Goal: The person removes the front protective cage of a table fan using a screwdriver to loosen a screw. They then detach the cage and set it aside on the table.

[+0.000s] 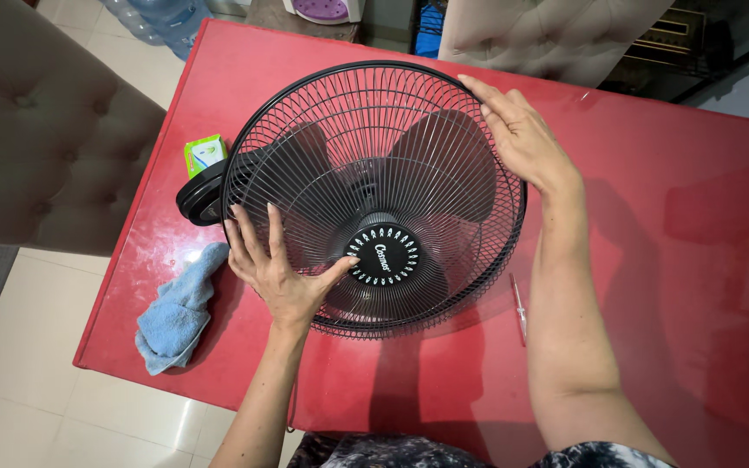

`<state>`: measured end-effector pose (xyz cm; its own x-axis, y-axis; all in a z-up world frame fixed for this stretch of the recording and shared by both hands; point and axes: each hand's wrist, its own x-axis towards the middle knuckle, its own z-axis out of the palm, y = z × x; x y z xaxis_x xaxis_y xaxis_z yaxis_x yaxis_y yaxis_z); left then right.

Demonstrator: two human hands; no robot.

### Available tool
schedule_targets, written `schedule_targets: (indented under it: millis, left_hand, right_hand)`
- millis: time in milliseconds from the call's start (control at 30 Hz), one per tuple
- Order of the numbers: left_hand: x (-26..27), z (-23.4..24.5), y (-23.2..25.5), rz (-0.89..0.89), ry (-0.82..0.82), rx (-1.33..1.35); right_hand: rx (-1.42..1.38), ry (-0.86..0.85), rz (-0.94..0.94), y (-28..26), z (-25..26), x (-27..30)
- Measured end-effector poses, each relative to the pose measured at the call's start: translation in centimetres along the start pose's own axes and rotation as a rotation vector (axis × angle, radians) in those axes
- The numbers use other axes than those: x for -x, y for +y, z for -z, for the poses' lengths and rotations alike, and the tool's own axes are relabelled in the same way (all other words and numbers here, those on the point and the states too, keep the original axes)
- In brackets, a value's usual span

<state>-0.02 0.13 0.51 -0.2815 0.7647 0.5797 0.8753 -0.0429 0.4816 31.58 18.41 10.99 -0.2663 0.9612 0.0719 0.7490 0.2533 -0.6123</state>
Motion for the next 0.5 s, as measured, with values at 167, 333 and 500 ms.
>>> schedule_targets:
  millis: [167, 333, 500]
  left_hand:
    - [0.0, 0.0, 0.3, 0.013, -0.009, -0.008]
    - [0.1, -0.4, 1.0, 0.0, -0.007, 0.015]
    - [-0.2, -0.4, 0.9, -0.037, 0.046, 0.024]
  right_hand:
    - [-0.151, 0.065, 0.112, 0.4, -1.0, -0.2]
    - [-0.153, 0.174, 0.106, -0.5, -2.2, 0.3]
    - [-0.074, 0.256, 0.115, -0.6, -2.9, 0.6]
